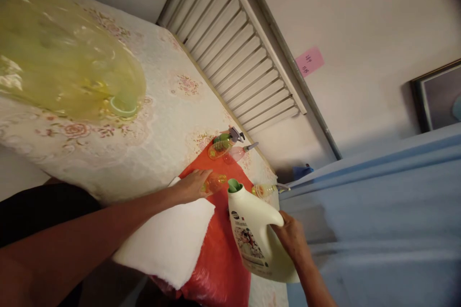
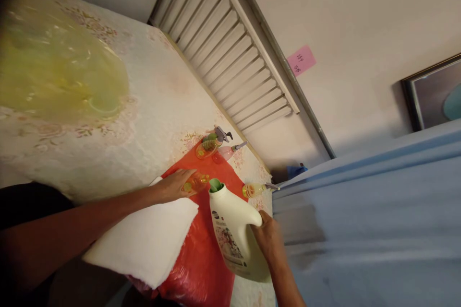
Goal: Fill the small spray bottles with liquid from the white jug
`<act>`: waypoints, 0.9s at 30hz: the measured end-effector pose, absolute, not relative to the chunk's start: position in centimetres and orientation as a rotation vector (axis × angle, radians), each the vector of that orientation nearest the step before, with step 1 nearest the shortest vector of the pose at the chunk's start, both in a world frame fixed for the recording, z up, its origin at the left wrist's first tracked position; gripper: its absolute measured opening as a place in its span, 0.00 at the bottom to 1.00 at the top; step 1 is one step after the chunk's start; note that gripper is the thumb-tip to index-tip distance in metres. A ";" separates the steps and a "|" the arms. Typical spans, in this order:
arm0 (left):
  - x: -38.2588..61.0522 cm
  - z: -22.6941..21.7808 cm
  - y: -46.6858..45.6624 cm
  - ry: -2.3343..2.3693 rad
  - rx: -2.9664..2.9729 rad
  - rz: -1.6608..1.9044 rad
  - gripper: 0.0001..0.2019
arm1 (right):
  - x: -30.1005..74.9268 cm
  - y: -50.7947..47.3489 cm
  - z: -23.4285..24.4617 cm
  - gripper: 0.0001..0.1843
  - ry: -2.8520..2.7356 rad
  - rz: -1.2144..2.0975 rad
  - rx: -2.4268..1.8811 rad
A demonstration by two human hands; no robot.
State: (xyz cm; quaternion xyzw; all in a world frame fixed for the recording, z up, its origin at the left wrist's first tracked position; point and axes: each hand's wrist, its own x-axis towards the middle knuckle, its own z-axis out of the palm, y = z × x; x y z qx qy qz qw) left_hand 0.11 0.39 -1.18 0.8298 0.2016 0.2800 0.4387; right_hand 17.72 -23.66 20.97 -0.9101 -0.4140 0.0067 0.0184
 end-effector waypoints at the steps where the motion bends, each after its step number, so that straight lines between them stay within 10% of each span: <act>1: 0.1 -1.1 0.4 0.502 2.061 0.690 0.36 | 17.7 -23.5 21.0 0.14 -1.307 0.006 -2.831; 27: 0.0 -1.5 0.4 0.478 2.042 0.678 0.34 | 17.8 -21.5 23.0 0.10 -1.397 0.020 -2.938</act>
